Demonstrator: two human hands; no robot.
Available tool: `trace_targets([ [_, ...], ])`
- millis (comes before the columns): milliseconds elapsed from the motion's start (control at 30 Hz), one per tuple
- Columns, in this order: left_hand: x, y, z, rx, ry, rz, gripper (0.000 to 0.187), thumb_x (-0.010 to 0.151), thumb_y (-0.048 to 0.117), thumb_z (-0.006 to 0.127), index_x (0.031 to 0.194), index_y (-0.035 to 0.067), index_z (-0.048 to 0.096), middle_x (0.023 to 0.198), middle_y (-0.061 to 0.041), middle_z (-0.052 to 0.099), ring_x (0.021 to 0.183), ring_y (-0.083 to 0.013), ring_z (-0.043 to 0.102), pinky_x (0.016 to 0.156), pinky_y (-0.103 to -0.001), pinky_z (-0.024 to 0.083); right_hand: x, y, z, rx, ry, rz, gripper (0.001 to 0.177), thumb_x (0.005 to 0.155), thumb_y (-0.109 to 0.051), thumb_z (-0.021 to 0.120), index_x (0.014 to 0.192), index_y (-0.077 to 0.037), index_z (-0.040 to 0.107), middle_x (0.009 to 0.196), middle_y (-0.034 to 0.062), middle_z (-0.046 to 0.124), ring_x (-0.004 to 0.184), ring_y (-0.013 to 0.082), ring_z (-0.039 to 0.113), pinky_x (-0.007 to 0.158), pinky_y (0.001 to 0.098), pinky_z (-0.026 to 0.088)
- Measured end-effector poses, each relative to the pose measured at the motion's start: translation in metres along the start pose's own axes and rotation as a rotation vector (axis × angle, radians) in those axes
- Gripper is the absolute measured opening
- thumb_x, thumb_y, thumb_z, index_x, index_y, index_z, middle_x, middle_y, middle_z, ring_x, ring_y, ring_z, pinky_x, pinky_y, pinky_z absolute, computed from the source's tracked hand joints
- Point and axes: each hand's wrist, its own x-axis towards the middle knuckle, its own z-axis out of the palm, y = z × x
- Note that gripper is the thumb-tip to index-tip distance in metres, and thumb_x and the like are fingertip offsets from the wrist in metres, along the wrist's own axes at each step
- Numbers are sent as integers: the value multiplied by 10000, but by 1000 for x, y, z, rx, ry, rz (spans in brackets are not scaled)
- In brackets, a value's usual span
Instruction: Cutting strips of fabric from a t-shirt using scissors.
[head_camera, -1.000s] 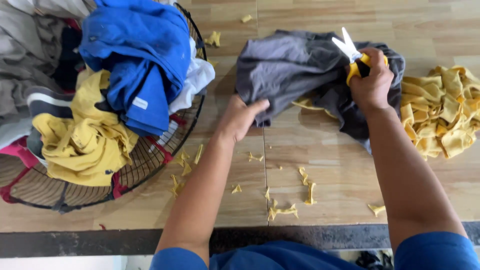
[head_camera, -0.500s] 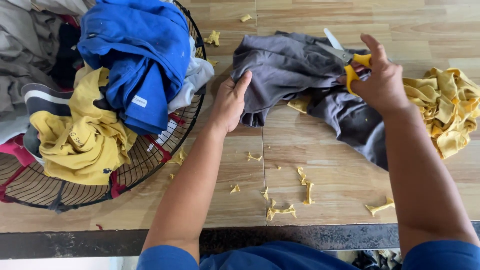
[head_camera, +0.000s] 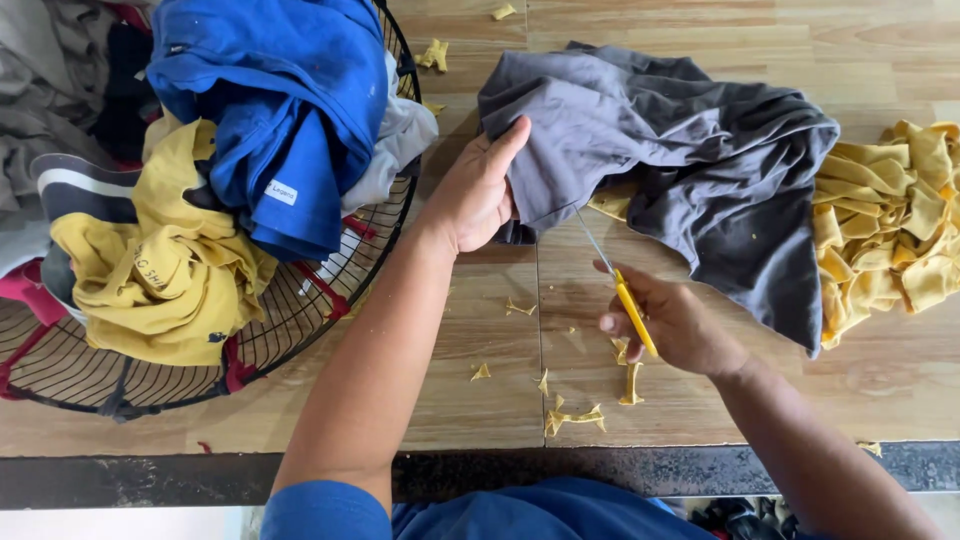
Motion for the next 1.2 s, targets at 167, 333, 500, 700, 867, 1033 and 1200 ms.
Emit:
trace_targets([
  [167,-4,-5,-3,182,-90,58,284,983,423,667,1011,144,714,937,-34,737,870,-126,698,826,-379,620,-11,5,16,87,10,119,636,850,-127,754,1429,17,534,703,173,677,585,251,731,383,351,638],
  [333,-12,-8,-3,324,-130,101,380,1032,444,607,1160,108,728,1060,-19,727,1017,-89,631,968,-376,566,-9,15,15,35,18,117,564,871,-175,747,1385,3,598,614,141,642,529,194,688,345,288,581],
  [500,-18,-7,-3,409,-120,115,419,1029,488,577,1080,99,723,983,-30,702,984,-122,624,935,-390,562,-12,0,22,-35,23,112,534,845,-155,780,1326,37,652,639,165,676,562,230,743,492,348,646],
  [700,-32,-16,-2,420,-32,120,425,1031,477,571,1079,82,720,990,-54,708,1013,-116,607,968,-398,540,-19,-6,39,21,105,113,505,810,-100,816,1272,54,685,577,173,645,488,251,736,483,358,648],
  [867,-39,-35,-10,360,14,219,355,983,313,706,1235,70,645,1160,-126,712,1092,-182,641,926,-428,584,-17,-5,45,-6,173,91,448,815,-109,812,1234,19,720,498,151,592,404,234,686,430,306,588],
  [1033,-52,-68,-26,289,207,80,508,904,255,766,1295,19,543,1100,-118,640,979,-187,624,762,-351,594,-18,1,43,7,203,78,425,809,-100,808,1214,9,737,475,164,596,380,244,674,402,295,563],
  [1200,-73,-98,-35,-441,13,-418,560,921,540,742,1165,46,642,1051,-142,705,950,-251,720,805,-413,621,-18,1,47,48,228,88,485,763,-94,852,1227,-7,741,470,174,586,375,234,660,419,296,566],
])
